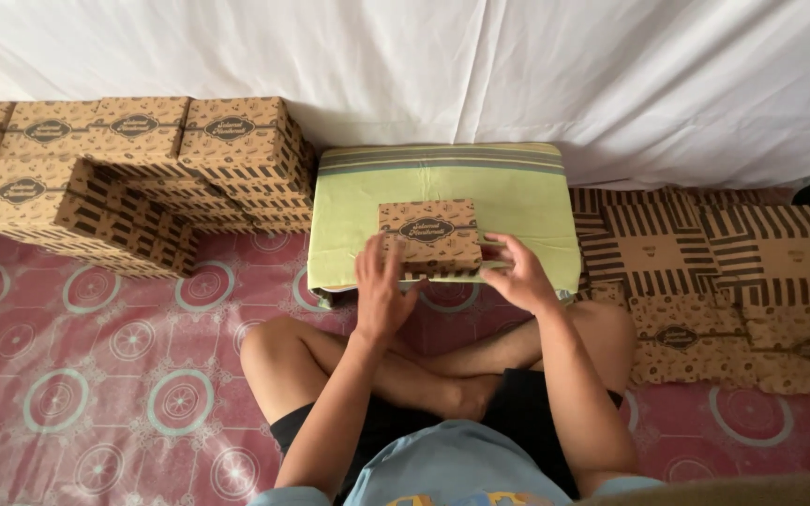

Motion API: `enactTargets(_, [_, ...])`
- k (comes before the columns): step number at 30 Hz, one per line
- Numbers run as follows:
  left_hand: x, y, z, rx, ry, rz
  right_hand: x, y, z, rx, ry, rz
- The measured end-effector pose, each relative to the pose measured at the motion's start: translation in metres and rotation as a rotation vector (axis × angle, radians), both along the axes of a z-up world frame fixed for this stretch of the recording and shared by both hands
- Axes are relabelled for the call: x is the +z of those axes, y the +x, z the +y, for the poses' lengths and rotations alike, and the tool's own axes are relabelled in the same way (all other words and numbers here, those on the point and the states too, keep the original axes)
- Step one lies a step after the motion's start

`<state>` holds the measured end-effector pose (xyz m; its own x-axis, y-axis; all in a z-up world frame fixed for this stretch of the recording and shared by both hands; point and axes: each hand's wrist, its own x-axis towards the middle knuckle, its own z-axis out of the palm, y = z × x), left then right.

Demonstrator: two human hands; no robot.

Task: Assembling a cardboard box from a flat cutout by folding along pre-scored lines and tucking in tabs.

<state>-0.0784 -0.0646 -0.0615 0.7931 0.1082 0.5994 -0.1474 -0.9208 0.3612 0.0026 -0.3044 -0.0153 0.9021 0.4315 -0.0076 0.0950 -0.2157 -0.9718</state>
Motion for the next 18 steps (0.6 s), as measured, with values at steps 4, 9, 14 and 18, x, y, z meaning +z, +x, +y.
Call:
enactTargets(4, [0.002, 0.017, -0.016, -0.164, 0.182, 0.049, -0.032, -0.003, 0.007, -0.099, 0.012, -0.158])
enactTargets(9, [-0.006, 0.036, -0.022, -0.216, 0.301, -0.322, -0.053, -0.004, 0.018, -0.318, 0.040, -0.259])
enactTargets(14, [-0.014, 0.035, -0.015, -0.258, 0.281, -0.290, -0.056, -0.004, 0.018, -0.338, 0.069, -0.245])
enactTargets(18, [-0.014, 0.029, -0.014, -0.295, 0.255, -0.234, -0.040, -0.010, 0.014, -0.241, 0.039, -0.212])
